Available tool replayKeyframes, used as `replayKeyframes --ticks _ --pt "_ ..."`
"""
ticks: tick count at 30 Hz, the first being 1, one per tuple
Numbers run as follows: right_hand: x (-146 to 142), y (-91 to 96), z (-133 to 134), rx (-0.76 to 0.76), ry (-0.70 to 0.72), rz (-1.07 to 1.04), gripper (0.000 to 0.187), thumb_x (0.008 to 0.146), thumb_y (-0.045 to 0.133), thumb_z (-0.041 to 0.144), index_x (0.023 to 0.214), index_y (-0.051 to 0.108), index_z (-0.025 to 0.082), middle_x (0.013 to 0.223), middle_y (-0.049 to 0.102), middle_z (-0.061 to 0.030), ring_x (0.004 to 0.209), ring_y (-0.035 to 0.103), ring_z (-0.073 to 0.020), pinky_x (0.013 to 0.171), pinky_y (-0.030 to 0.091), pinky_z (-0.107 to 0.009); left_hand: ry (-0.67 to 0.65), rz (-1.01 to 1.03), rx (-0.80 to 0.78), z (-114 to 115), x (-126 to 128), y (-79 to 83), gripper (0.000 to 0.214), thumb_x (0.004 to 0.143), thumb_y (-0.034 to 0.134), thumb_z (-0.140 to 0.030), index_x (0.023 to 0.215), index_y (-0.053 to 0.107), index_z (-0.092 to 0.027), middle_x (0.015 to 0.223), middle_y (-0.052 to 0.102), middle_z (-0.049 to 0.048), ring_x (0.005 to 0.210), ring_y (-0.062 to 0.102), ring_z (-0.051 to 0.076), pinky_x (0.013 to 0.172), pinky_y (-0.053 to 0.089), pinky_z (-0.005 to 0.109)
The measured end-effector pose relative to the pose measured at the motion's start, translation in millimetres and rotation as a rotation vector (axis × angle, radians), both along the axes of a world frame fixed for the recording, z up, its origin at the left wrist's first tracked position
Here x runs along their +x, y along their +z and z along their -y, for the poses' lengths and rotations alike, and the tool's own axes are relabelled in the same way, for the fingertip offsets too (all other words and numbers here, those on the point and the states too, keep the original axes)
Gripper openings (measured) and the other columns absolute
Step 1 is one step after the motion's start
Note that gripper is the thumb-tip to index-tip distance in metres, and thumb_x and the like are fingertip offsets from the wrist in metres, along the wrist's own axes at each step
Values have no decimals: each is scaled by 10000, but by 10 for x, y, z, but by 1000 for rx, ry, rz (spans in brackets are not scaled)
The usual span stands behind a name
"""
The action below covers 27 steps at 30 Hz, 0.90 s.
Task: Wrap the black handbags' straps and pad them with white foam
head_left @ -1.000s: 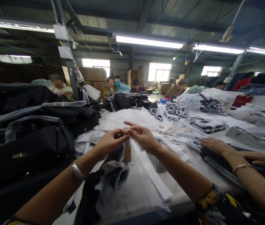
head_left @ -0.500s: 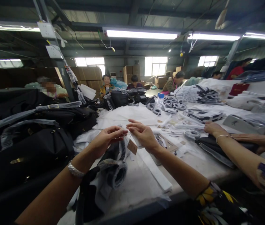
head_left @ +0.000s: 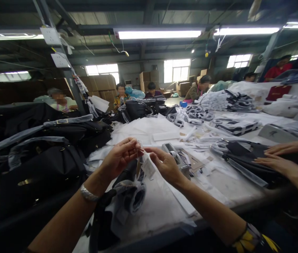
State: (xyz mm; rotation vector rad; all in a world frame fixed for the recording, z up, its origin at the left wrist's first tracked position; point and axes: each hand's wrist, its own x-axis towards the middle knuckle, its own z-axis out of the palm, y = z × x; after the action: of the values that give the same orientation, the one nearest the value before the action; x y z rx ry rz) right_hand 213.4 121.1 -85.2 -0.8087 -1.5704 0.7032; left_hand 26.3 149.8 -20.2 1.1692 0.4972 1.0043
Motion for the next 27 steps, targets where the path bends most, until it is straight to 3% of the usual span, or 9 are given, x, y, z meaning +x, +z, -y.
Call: replayKeyframes --ticks 3,5,8,10,14,19,23,27 --pt "-117 33 25 27 88 -17 560 898 670 413 1426 510 316 1417 571 -25 1290 550 -242 1107 435 -400 0 8 11 -4 30 -1 100 903 668 -245 914 649 -147 870 675 19 831 680 112 848 559 215" --pt "-224 22 27 17 96 -41 706 830 752 366 1466 448 321 1429 551 -31 1283 548 -247 1117 421 -395 7 12 17 -3 39 2 97 911 655 -252 932 649 -158 890 690 18 847 686 116 853 558 220" --pt "-331 -12 55 -51 94 -157 572 821 748 325 1355 549 283 1182 672 -35 1045 645 -217 991 490 -357 19 1 25 12 18 13 95 903 658 -251 922 646 -159 888 698 22 852 694 135 850 566 245" --pt "-343 -17 106 -132 151 -281 437 820 736 327 1236 626 251 1002 689 -21 895 640 -188 865 512 -314 37 -11 32 23 -20 19 98 892 669 -245 905 647 -150 872 695 25 851 694 141 852 566 250" --pt "-300 28 229 -357 276 -514 252 776 752 334 984 725 194 873 672 -16 789 598 -154 765 478 -275 80 -32 28 30 -106 14 103 865 696 -238 873 644 -150 833 689 17 819 690 133 829 571 245" --pt "-289 40 276 -575 392 -676 405 705 756 241 1109 731 212 937 689 -16 808 592 -138 808 449 -269 87 -41 34 33 -143 3 119 856 710 -251 861 645 -152 820 690 19 805 687 130 787 571 225" --pt "-296 -36 279 -597 541 -604 418 700 677 187 1113 736 196 901 668 -26 863 595 -172 779 439 -267 77 -49 45 34 -133 -9 134 849 720 -265 864 644 -155 832 699 27 776 681 125 752 567 212" --pt "-307 -88 323 -504 555 -530 488 675 650 132 1150 713 226 953 638 -16 946 568 -181 813 432 -263 73 -70 61 34 -118 -26 158 850 720 -294 884 642 -161 845 703 34 785 684 132 763 564 220"
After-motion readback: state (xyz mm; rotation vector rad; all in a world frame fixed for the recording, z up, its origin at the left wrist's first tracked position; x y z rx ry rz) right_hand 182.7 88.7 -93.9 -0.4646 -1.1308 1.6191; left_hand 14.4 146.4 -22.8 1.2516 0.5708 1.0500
